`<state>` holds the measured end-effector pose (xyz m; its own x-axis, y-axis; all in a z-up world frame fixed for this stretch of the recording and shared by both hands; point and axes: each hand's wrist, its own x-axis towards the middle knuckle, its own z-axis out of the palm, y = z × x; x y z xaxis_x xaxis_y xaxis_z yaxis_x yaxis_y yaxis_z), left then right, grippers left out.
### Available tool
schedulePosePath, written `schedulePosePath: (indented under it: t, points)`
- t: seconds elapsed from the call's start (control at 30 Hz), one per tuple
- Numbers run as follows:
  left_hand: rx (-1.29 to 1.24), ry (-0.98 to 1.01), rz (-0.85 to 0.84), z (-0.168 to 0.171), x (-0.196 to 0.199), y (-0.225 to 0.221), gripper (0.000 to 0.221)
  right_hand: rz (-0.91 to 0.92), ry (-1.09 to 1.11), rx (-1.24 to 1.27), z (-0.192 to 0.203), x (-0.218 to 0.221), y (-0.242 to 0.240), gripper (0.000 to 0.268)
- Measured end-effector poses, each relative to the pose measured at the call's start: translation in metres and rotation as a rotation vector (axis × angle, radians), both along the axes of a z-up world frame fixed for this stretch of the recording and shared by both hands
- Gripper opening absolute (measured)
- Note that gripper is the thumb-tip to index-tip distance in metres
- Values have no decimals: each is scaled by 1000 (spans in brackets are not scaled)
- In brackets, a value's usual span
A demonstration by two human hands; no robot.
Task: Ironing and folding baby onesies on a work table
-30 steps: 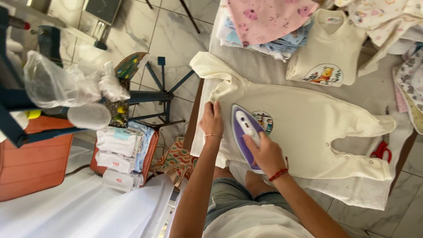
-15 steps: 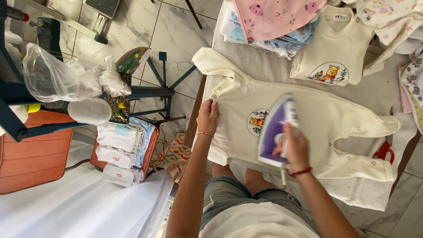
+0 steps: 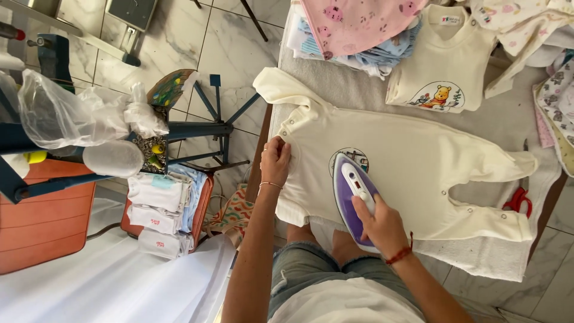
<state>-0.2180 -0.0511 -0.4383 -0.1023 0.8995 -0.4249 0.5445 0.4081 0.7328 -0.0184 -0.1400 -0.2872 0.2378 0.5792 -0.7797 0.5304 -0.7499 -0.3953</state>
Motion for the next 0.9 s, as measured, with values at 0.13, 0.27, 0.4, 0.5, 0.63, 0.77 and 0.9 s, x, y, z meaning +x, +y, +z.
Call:
schedulePosePath:
  t: [0.13, 0.27, 0.4, 0.5, 0.63, 0.77, 0.9]
  points:
    - [28, -21, -22, 5, 5, 3, 29, 31, -65, 104, -4, -6, 24, 48]
    - [-40, -90, 47, 0, 2, 4, 31, 87, -49, 174, -17, -11, 69, 46]
    - [-52, -68, 46, 14, 9, 2, 35, 171, 6, 122, -16, 3, 55, 47]
    - [-31, -48, 12, 4, 5, 2, 35, 230, 14, -23, 14, 11, 17, 51]
    - [-95, -15, 56, 6, 9, 7, 33, 394, -77, -6, -23, 44, -37, 40]
    - [-51, -38, 9, 4, 5, 3, 31, 475, -228, 180, -27, 72, -28, 41]
    - [39, -48, -68, 5, 0, -1, 33, 110, -224, 198, -27, 102, 7, 43]
